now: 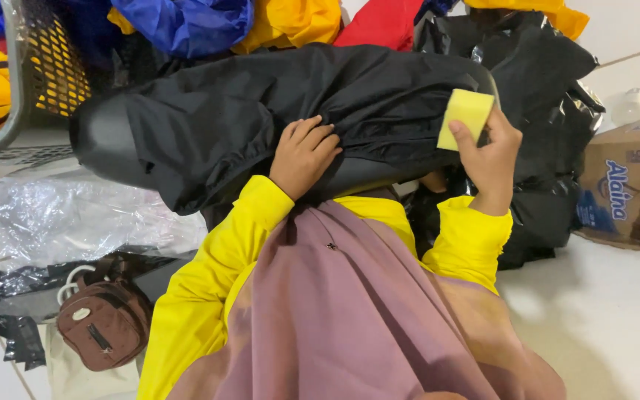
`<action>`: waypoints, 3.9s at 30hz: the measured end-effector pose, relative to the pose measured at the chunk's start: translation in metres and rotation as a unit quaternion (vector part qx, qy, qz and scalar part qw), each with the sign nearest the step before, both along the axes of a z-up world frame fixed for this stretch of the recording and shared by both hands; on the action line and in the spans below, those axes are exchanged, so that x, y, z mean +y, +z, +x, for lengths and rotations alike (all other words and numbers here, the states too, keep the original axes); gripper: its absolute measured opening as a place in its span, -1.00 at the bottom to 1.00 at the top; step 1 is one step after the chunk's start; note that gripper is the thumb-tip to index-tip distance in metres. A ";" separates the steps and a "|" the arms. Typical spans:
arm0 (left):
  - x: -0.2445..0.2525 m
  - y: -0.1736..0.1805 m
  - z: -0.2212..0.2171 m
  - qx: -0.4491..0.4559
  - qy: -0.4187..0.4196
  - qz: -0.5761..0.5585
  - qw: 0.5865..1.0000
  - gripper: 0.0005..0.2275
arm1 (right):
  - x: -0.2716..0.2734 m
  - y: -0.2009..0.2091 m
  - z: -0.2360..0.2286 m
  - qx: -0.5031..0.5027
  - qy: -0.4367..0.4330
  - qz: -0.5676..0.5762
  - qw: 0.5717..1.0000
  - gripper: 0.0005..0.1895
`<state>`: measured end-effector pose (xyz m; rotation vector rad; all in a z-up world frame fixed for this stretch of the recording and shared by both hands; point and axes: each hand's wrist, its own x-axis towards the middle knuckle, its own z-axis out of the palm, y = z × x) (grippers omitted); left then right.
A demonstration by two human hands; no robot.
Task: The person rubs a black fabric cover with a sponge, then folds the cover and places it inside a clear plastic bag.
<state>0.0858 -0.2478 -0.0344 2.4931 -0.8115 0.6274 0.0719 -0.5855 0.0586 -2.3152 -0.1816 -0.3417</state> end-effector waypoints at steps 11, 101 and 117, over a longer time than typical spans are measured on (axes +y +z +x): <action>-0.065 0.026 -0.037 0.134 -0.198 0.072 0.968 -0.37 | 0.080 0.034 0.002 -0.131 0.031 0.113 0.984 -0.54; 0.004 0.011 -0.049 -0.089 0.142 -0.036 0.985 -0.75 | 0.068 -0.011 0.031 0.177 0.116 0.046 0.976 -0.48; 0.006 0.022 -0.048 -0.062 0.173 -0.079 0.980 -0.76 | 0.094 -0.057 0.034 0.241 0.105 0.361 0.895 -0.53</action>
